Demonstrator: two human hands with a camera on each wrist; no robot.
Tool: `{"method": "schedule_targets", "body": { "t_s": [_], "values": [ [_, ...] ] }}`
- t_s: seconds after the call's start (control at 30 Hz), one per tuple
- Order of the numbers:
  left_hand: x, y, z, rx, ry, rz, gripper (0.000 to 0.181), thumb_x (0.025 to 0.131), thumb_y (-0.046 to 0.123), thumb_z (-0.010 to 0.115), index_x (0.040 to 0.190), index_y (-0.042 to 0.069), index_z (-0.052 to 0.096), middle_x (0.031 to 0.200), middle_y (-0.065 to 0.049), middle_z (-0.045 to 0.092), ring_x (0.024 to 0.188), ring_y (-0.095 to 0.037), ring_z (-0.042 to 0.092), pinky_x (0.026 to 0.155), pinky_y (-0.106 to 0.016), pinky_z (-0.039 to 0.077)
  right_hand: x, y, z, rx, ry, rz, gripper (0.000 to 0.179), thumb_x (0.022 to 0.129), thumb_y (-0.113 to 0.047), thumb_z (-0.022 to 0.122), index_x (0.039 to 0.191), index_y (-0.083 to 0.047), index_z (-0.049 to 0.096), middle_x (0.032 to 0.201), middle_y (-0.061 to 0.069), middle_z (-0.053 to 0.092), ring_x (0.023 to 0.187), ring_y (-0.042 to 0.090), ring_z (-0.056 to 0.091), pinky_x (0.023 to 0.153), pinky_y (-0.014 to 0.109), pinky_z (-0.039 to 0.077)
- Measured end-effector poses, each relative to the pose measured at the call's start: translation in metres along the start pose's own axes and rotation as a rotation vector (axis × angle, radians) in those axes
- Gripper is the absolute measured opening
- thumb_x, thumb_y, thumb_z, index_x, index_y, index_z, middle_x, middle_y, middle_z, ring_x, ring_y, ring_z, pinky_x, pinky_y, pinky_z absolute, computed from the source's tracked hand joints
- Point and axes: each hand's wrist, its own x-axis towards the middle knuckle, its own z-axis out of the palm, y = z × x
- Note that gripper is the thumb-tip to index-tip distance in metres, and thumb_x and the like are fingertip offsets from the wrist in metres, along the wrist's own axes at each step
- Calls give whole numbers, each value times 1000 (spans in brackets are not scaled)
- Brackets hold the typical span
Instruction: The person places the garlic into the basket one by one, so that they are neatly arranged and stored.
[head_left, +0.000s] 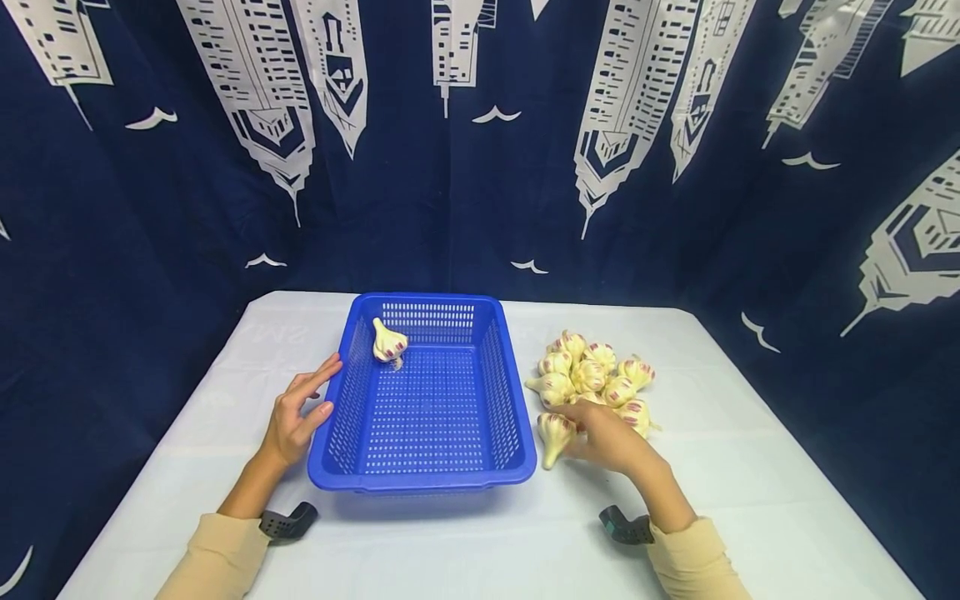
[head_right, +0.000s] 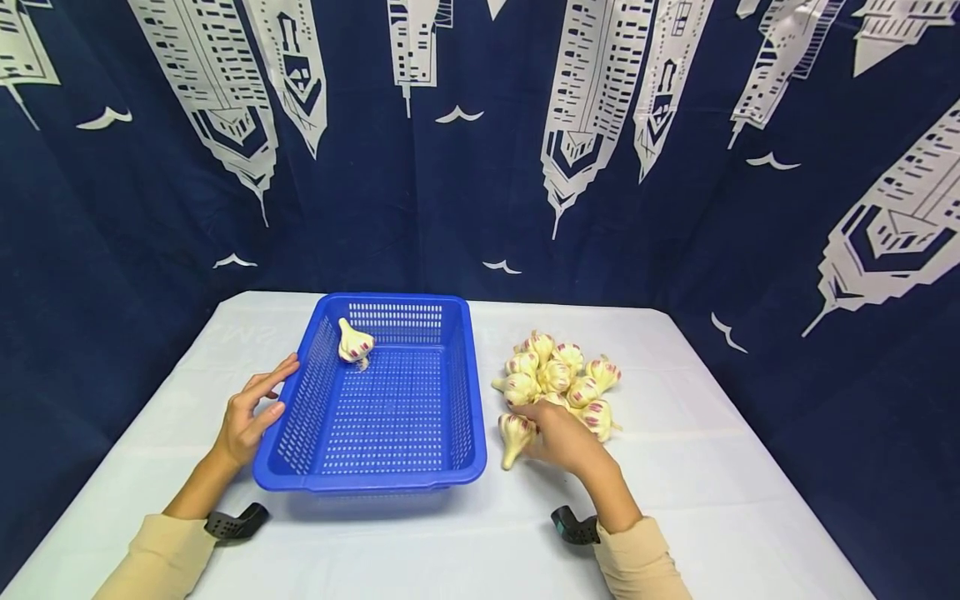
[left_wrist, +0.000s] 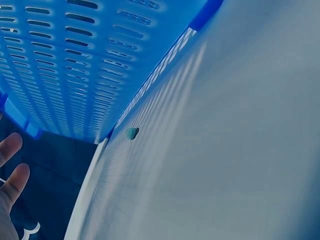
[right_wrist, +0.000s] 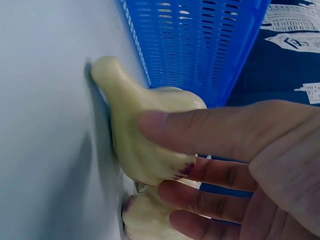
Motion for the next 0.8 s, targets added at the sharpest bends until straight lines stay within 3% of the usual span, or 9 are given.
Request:
{"method": "schedule_targets", "body": {
  "t_s": [0.17, 0.4, 0.5, 0.63, 0.8],
  "values": [
    [9, 23, -3, 4, 3, 14, 49, 72, 0, 51, 116, -19, 61, 124, -38, 56, 95, -24, 57, 72, -26, 39, 0, -4, 4, -49, 31, 18, 59, 71, -4, 85, 126, 1, 65, 98, 6, 65, 84, 17, 59, 74, 37, 52],
    [8, 25, -3, 13, -1, 3, 49, 72, 1, 51, 117, -18, 61, 125, -37, 57, 94, -33, 56, 70, -34, 39, 1, -10, 9, -144, 67, 39, 58, 66, -2, 88, 119, -1, 66, 109, 13, 66, 95, 30, 65, 82, 44, 54],
    [6, 19, -3, 5, -6, -3, 50, 73, 1, 50, 118, -18, 61, 125, -38, 56, 93, -37, 56, 70, -33, 39, 1, -10, 11, -158, 76, 45, 58, 65, -3, 89, 118, -2, 65, 112, 15, 67, 98, 32, 66, 82, 45, 54],
    [-1, -2, -1, 6, -4, -11, 52, 73, 3, 51, 121, -15, 61, 128, -34, 56, 94, -37, 55, 73, -26, 39, 0, -10, 12, -152, 82, 45, 58, 65, -8, 90, 118, -3, 66, 112, 14, 70, 99, 31, 67, 83, 45, 54],
    [-8, -21, 1, 2, -5, -12, 54, 72, 4, 52, 123, -13, 62, 131, -31, 56, 96, -38, 55, 75, -23, 38, 1, -8, 12, -125, 70, 57, 58, 66, -12, 91, 117, -3, 66, 106, 11, 71, 89, 23, 67, 79, 41, 54]
  ]
}}
